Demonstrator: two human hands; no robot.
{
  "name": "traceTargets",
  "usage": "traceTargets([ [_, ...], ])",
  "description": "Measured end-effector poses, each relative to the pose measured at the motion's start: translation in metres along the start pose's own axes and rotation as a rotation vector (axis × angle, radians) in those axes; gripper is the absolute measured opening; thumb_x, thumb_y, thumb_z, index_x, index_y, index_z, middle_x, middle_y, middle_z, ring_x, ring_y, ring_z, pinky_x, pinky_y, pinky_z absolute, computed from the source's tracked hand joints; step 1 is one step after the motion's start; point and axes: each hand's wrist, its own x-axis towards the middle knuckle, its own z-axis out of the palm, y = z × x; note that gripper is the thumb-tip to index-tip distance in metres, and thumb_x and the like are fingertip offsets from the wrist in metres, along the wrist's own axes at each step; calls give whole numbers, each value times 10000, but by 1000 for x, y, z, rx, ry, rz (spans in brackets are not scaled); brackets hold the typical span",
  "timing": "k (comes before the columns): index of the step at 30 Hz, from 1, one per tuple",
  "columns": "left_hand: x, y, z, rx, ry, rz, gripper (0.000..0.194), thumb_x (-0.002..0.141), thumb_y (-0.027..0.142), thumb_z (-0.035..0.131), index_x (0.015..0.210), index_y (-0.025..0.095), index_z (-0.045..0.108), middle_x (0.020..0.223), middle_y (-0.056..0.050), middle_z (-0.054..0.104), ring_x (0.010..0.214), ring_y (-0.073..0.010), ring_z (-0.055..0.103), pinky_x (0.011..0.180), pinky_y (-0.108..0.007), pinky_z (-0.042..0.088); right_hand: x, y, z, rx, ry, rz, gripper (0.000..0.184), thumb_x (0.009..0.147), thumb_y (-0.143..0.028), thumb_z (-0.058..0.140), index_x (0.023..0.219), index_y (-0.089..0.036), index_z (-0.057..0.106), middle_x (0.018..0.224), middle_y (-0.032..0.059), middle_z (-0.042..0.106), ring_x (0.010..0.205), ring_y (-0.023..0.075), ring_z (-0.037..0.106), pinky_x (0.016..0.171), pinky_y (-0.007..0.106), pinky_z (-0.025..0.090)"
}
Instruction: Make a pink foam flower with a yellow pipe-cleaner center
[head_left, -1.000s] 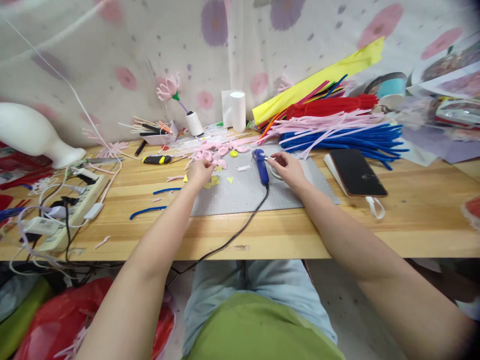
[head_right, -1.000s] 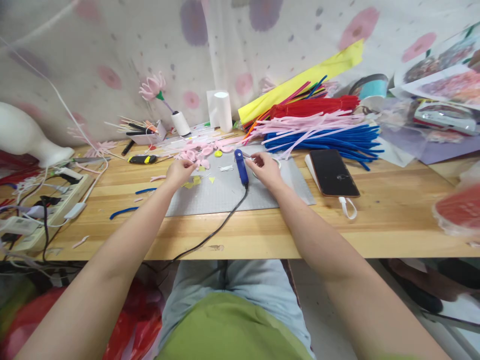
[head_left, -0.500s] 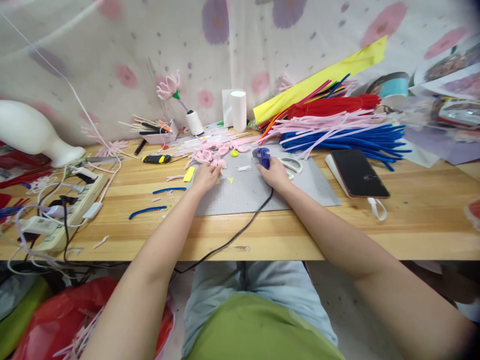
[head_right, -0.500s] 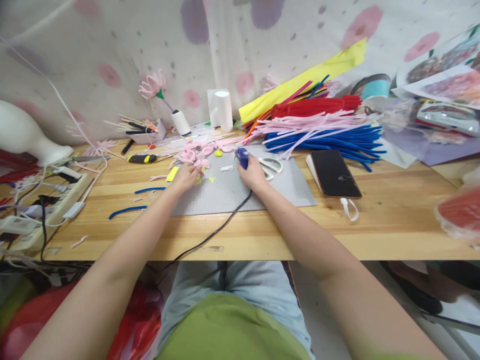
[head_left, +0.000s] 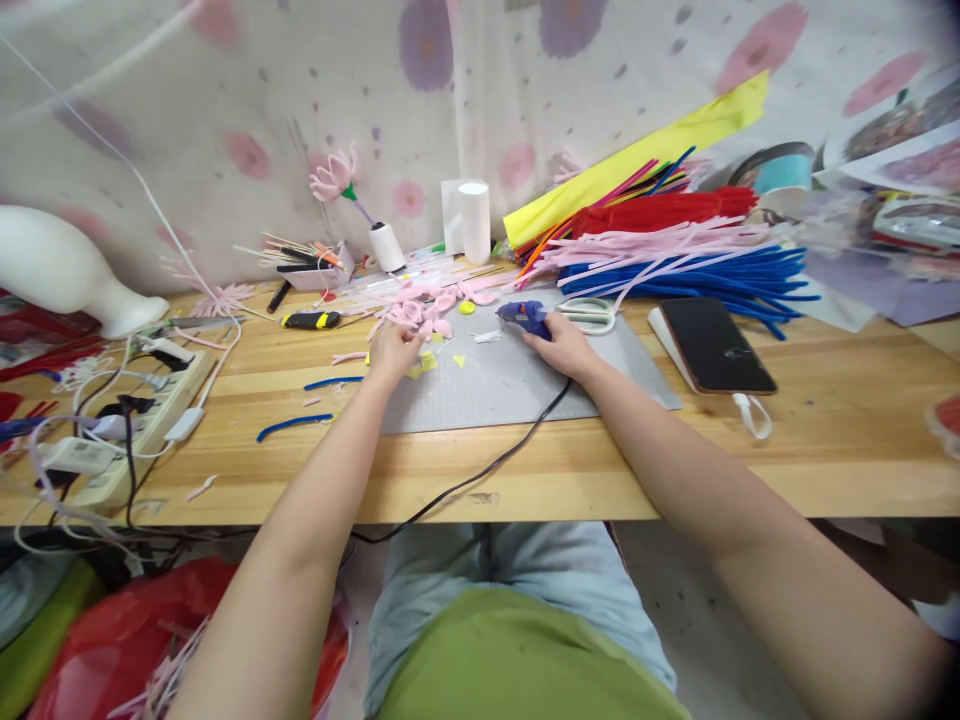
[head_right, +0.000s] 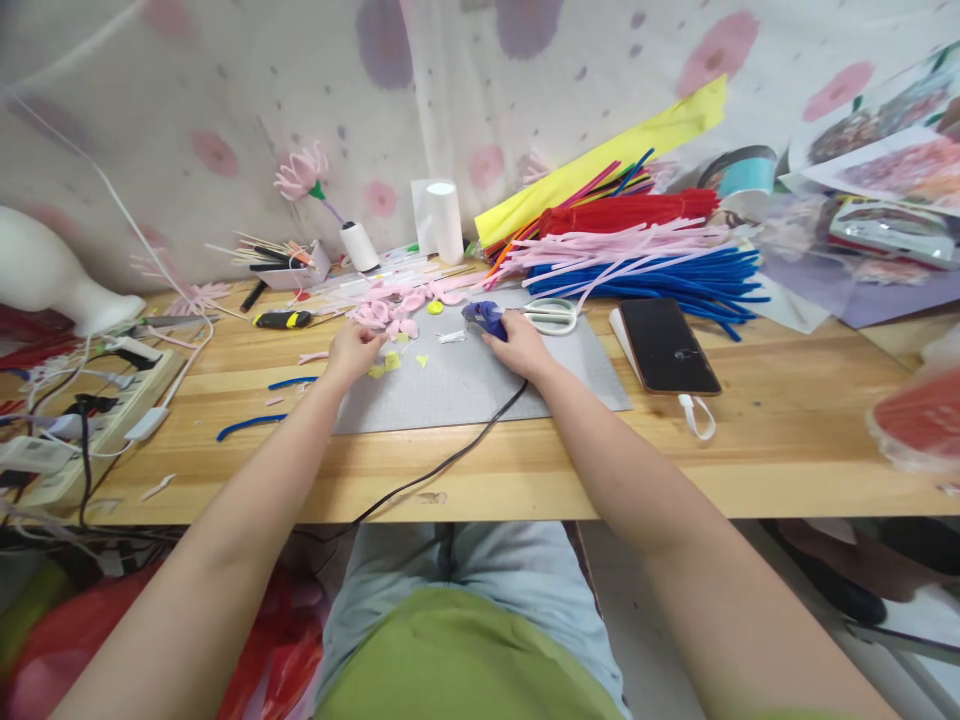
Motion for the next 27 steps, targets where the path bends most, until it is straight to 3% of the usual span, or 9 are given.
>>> traceTargets([
  [3, -6, -7, -4, -20, 4, -69, 286, 718, 389, 627, 548, 188, 517, 727, -37, 547, 788, -186, 536, 756, -313, 416, 1, -1, 4, -36, 47, 5, 299, 763, -340, 524, 973, -137, 592, 1015, 144, 631, 942, 274, 555, 822, 395, 422],
  [6, -16, -10, -1, -43, -19, -84, 180, 701, 360, 645, 654, 192, 604, 772, -40, 544, 818, -191, 544, 806, -326, 421, 0, -1, 5, -74, 71, 3, 327, 743, -354, 552, 979, -132, 599, 1017, 151, 638, 945, 278, 559, 822, 389, 424],
  [14, -36, -5, 11, 12, 19, -107, 185, 661, 338, 689, 805, 227, 654, 1025, -82, 525, 1105, -276, 485, 986, -423, 336, -12, -9, -7, -131, 61, -16, 474, 688, -426, 643, 1065, -152, 554, 1068, 136, 620, 987, 285, 557, 838, 394, 426],
  [18, -36, -3, 10, -2, -7, -122, 127, 681, 311, 665, 760, 215, 641, 1054, -85, 532, 1112, -269, 488, 979, -414, 340, -16, -12, -15, -188, 17, -58, 532, 665, -446, 673, 1084, -158, 515, 1093, 136, 603, 1024, 287, 551, 841, 390, 427],
  [23, -38, -2, 10, -11, -9, -88, 100, 717, 296, 627, 768, 211, 640, 1012, -72, 560, 1045, -236, 521, 956, -385, 359, -16, -21, -20, -267, -74, -1, 525, 651, -460, 685, 1043, -164, 502, 1026, 135, 612, 940, 279, 577, 755, 368, 443],
  [27, -40, -1, 10, -4, 25, -82, 186, 761, 374, 591, 842, 219, 653, 1024, -80, 559, 1071, -248, 508, 972, -401, 343, -16, -29, -19, -311, -119, 43, 562, 636, -522, 683, 1028, -158, 512, 1007, 143, 614, 920, 289, 582, 731, 380, 454],
])
